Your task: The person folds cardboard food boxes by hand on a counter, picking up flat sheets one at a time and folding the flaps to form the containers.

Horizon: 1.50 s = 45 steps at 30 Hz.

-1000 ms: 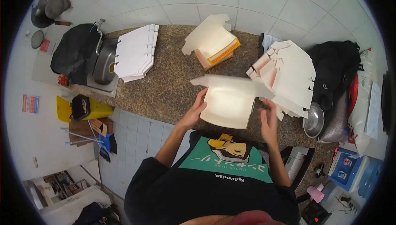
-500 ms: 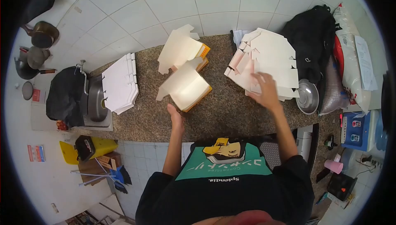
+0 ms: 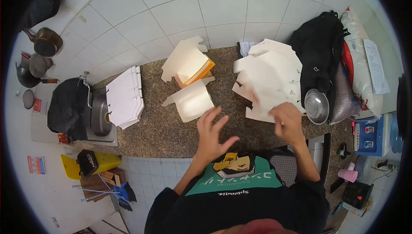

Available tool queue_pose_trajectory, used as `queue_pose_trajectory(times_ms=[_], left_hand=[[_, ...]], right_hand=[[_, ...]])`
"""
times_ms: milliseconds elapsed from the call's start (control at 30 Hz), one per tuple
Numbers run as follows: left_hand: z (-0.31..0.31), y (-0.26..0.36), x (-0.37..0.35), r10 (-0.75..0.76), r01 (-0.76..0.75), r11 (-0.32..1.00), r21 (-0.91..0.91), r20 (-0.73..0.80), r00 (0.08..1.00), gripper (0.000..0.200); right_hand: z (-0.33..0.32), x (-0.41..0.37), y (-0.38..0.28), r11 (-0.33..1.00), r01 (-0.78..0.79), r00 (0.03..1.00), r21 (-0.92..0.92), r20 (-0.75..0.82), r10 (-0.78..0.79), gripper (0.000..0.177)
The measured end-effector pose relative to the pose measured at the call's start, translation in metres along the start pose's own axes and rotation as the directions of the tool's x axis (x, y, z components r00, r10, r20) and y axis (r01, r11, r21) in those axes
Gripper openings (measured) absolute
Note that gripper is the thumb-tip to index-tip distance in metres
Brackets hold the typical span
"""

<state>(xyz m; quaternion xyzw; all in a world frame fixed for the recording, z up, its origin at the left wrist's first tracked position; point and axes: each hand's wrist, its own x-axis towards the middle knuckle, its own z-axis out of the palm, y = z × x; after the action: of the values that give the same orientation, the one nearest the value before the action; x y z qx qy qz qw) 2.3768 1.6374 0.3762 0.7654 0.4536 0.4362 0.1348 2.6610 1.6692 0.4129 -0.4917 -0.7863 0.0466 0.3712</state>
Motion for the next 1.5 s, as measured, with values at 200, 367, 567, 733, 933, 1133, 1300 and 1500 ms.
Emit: queue_pose_trajectory(times_ms=[200, 367, 567, 733, 933, 1133, 1300, 1500], left_hand=[[-0.009, -0.005, 0.022, 0.059, 0.019, 0.991, -0.134, 0.558, 0.828, 0.03], [-0.012, -0.017, 0.002, 0.007, 0.526, 0.753, -0.396, 0.804, 0.595, 0.021], [-0.002, -0.021, -0.027, -0.104, 0.926, 0.354, -0.131, 0.979, 0.178, 0.025], [0.0, -0.034, -0.057, -0.116, 0.985, -0.095, -0.144, 0.984, 0.132, 0.04], [0.001, -0.038, -0.063, -0.038, 0.98, -0.125, -0.153, 0.988, 0.15, 0.036], [0.0, -0.039, -0.052, -0.131, 0.941, 0.319, -0.113, 0.978, 0.162, 0.033], [-0.056, -0.029, -0.015, -0.077, 0.479, 0.874, -0.081, 0.95, 0.303, 0.029], [-0.032, -0.001, -0.006, -0.111, 0.061, 0.994, 0.093, 0.821, 0.56, 0.019]], right_hand=[[-0.014, 0.003, -0.057, 0.94, 0.076, 0.961, 0.334, 0.226, -0.158, 0.016], [0.025, -0.04, -0.047, 0.835, 0.028, 0.967, 0.549, 0.196, -0.161, 0.012], [0.046, -0.042, -0.059, 0.908, -0.224, 0.722, 0.355, 0.686, -0.091, 0.04], [0.059, -0.039, -0.044, 0.878, -0.41, 0.672, 0.247, 0.733, 0.108, 0.042], [0.06, -0.04, -0.05, 0.847, -0.443, 0.712, 0.294, 0.69, 0.132, 0.04], [0.068, -0.042, -0.042, 0.837, -0.334, 0.626, 0.434, 0.766, -0.147, 0.041], [0.052, -0.031, -0.037, 0.892, -0.285, 0.735, 0.352, 0.678, -0.033, 0.047], [0.051, -0.004, -0.07, 0.993, -0.028, 0.575, 0.119, 0.814, -0.081, 0.052]])
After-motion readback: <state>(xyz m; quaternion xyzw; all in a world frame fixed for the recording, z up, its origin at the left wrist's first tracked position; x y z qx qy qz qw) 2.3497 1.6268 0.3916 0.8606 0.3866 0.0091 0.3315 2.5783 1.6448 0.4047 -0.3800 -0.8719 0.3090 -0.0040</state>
